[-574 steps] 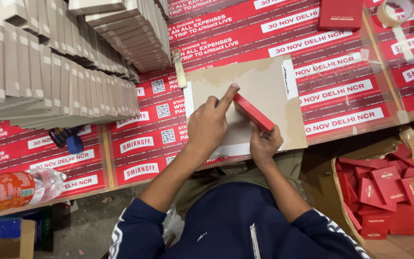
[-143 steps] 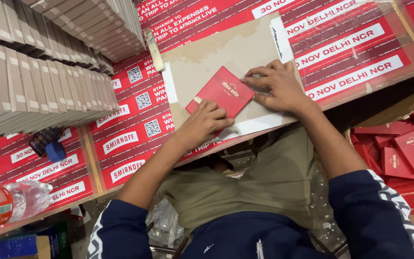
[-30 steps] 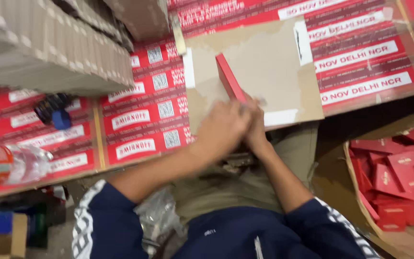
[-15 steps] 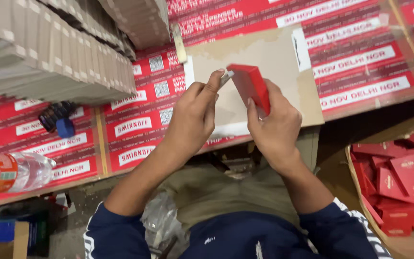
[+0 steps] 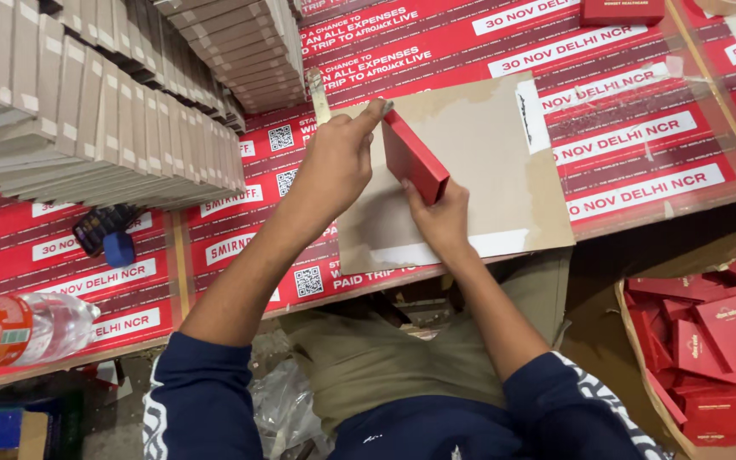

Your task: The person sits at a workbench and uses a small flat hand tool to press and crease the folded edges of red cardboard gift boxes, working one box at a time. They turn each box to crease its sides, then set finished boxes on the table with completed ones.

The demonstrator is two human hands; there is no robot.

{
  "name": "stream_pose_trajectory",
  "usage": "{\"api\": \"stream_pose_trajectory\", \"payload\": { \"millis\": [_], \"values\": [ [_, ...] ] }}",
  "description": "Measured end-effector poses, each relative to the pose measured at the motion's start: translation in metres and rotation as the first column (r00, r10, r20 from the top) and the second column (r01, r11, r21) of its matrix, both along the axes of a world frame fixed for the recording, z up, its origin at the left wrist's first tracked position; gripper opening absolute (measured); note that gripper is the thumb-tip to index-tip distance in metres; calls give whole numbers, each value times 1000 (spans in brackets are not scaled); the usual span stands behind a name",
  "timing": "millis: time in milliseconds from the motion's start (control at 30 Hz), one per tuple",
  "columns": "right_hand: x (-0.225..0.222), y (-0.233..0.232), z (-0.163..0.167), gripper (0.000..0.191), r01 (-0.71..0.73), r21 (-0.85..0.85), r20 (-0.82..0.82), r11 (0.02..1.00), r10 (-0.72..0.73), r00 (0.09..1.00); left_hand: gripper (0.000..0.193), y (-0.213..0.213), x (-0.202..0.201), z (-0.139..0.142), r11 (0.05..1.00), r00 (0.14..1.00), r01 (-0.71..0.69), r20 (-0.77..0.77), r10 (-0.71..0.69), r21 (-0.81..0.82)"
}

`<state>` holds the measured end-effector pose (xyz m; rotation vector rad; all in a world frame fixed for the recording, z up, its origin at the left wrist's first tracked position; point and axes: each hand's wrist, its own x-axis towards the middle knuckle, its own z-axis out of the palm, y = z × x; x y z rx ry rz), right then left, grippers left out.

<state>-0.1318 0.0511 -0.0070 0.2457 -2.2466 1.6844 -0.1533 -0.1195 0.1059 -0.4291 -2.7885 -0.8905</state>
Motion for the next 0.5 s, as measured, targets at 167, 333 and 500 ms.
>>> {"api": "stream_pose_trajectory", "payload": {
  "millis": [167,333,500],
  "values": [
    [-2,3,-37,18,21,81,99,996,-29,995,55,9,-4,3,977,999,-48,-6,48,-206],
    [-3,1,-40,16,15,112,85,994,-25,996,59,33,34,11,978,997,81,32,-76,-191],
    [3,0,-25,6,-103,-129,-31,986,100,994,61,55,78,8,938,929,313,253,-271,-145]
  ]
}}
